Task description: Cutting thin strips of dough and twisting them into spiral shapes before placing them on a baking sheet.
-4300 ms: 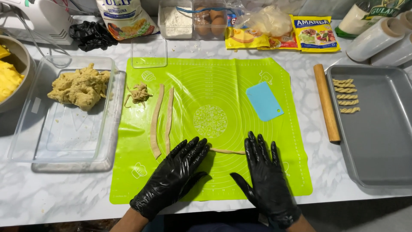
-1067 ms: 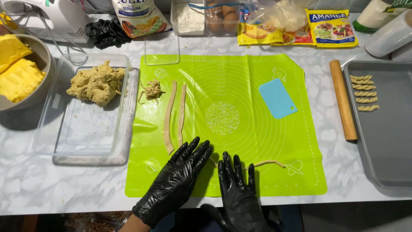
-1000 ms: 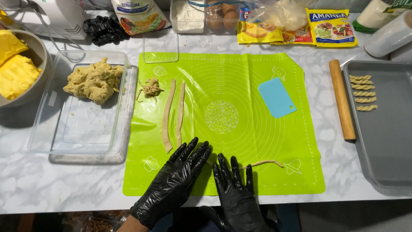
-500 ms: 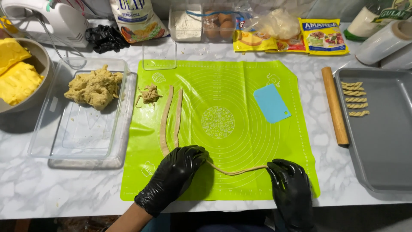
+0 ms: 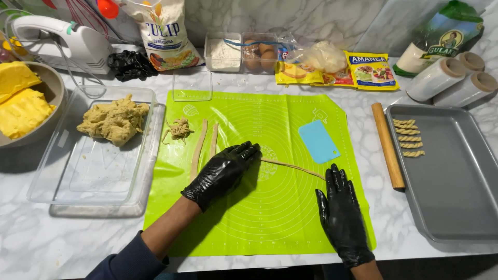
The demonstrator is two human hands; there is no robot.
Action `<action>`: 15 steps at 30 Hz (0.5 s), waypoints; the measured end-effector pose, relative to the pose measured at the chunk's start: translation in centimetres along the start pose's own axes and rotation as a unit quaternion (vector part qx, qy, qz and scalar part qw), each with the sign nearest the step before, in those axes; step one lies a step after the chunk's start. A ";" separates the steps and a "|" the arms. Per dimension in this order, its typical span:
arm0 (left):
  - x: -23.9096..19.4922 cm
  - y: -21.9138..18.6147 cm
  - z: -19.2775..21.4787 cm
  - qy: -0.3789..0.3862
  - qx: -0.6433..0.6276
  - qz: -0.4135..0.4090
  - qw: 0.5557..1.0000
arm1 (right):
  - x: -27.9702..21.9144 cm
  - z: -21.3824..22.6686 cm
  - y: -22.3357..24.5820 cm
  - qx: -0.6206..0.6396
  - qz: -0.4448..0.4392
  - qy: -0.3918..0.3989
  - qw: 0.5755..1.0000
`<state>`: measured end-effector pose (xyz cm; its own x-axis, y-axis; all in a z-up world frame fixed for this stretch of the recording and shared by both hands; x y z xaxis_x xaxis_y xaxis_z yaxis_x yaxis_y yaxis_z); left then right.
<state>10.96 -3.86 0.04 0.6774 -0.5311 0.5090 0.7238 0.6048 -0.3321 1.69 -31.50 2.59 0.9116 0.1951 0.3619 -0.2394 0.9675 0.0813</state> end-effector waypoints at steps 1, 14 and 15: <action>0.2 -0.1 0.5 0.002 -0.005 0.000 1.000 | -0.7 0.6 0.7 -0.003 -0.003 0.004 1.000; 0.1 0.7 -1.1 0.096 0.101 -0.110 0.984 | -1.0 1.6 3.3 0.008 -0.007 0.013 1.000; 0.0 0.9 -1.1 0.097 0.107 -0.111 0.983 | -1.4 1.2 4.0 -0.026 0.019 0.029 0.999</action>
<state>11.77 -4.01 -1.10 0.5334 -0.7548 0.3819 0.8263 0.5615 -0.0443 -0.97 -28.12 3.55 0.9203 0.2398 0.3090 -0.2580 0.9660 0.0188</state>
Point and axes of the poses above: each hand's wrist, its own x-axis towards the middle knuckle, its own z-axis out of the back of the hand, y = z × x, the point moved 5 cm from there along x, towards the middle knuckle, and after that the axes turned 4 degrees about -x, right-handed, at the moved point
